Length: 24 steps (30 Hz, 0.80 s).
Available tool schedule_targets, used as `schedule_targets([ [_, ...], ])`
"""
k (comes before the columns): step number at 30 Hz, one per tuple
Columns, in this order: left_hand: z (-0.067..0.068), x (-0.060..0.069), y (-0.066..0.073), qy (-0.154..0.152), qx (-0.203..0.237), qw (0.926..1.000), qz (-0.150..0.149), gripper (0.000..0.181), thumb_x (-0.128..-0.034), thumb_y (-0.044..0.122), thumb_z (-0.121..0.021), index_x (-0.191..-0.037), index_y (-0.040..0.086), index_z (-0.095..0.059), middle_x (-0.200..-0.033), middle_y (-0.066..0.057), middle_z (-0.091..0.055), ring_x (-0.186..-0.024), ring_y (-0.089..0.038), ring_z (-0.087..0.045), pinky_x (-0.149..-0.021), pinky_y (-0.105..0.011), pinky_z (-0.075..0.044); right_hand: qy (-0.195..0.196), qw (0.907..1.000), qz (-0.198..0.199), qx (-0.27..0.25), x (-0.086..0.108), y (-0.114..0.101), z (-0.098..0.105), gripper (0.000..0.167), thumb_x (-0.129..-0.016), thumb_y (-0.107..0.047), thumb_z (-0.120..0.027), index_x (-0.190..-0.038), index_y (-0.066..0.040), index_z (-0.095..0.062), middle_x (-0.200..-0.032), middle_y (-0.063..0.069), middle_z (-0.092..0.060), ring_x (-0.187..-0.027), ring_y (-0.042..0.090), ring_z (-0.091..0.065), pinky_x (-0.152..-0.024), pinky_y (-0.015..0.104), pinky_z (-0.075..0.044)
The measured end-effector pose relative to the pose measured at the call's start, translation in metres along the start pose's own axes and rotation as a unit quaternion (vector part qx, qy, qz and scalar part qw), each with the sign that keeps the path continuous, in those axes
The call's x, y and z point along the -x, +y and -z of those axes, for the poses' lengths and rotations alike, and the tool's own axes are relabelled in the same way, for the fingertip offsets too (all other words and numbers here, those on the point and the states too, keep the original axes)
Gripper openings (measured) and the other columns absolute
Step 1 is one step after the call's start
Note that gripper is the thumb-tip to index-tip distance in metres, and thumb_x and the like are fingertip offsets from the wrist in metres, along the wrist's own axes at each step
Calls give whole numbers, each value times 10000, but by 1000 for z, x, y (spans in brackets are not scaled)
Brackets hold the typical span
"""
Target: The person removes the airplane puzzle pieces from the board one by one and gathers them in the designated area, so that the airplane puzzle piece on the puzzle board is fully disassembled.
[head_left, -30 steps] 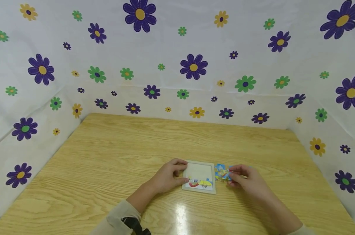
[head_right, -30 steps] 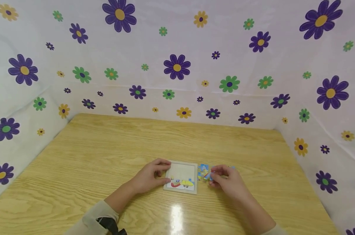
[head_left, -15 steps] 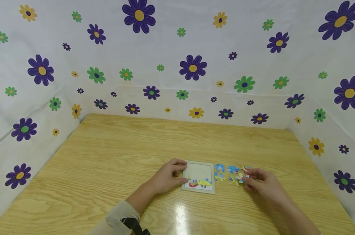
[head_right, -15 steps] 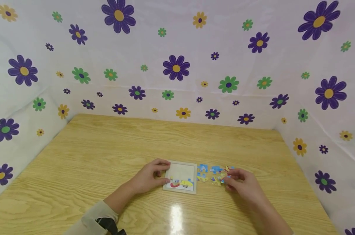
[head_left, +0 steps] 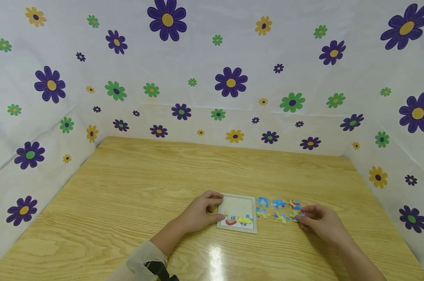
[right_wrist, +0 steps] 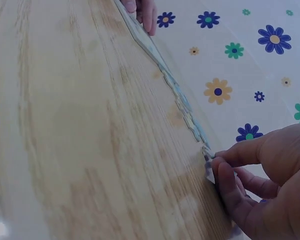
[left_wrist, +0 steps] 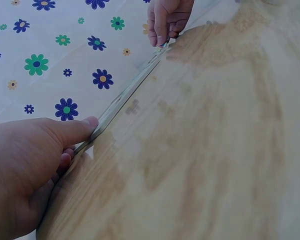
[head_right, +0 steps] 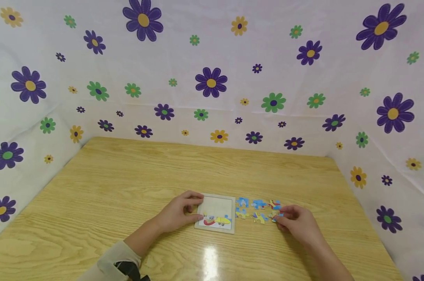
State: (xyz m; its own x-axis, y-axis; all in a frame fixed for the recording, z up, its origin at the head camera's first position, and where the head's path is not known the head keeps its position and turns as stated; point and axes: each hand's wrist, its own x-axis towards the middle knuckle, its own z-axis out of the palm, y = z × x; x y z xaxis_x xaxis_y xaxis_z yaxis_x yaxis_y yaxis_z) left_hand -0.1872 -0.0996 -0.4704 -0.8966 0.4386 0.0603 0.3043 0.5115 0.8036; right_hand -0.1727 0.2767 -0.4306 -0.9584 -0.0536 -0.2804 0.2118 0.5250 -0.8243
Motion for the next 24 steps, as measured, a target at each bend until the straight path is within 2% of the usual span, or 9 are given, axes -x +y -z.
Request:
schedule_targets([
  [6,0,0,-1,3,20,10000,5,537,-915,261,-748,-1372,21,-599,-1414,9,-521,-900,-78,-491,-790,-202,-446,21,9992,154,374,-1,1,0,399,-935,-143,-708,-1200,124,-574,-982,98,-688,-795,109,-658,-694,233,-565],
  [14,0,2,-2,7,9,10000,-14,541,-916,269,-746,-1373,22,-598,-1412,10,-521,-900,-82,-488,-784,-204,-446,-31,9999,98,116,-1,2,-1,412,-940,-134,-702,-1217,132,-554,-1063,139,-691,-833,102,-678,-723,244,-577],
  [17,0,2,-3,-9,54,10000,-24,546,-917,270,-745,-1379,21,-591,-1417,6,-518,-903,-85,-489,-785,-206,-446,42,9998,124,156,0,-1,-3,425,-931,-140,-714,-1219,136,-567,-1047,130,-674,-821,92,-676,-714,246,-580],
  [24,-1,1,-3,5,17,10000,-56,544,-919,267,-746,-1379,23,-591,-1419,1,-517,-898,-89,-483,-787,-204,-446,137,9993,291,191,-2,-14,-18,434,-908,-170,-745,-1226,98,-620,-1030,92,-642,-815,48,-642,-705,248,-581],
])
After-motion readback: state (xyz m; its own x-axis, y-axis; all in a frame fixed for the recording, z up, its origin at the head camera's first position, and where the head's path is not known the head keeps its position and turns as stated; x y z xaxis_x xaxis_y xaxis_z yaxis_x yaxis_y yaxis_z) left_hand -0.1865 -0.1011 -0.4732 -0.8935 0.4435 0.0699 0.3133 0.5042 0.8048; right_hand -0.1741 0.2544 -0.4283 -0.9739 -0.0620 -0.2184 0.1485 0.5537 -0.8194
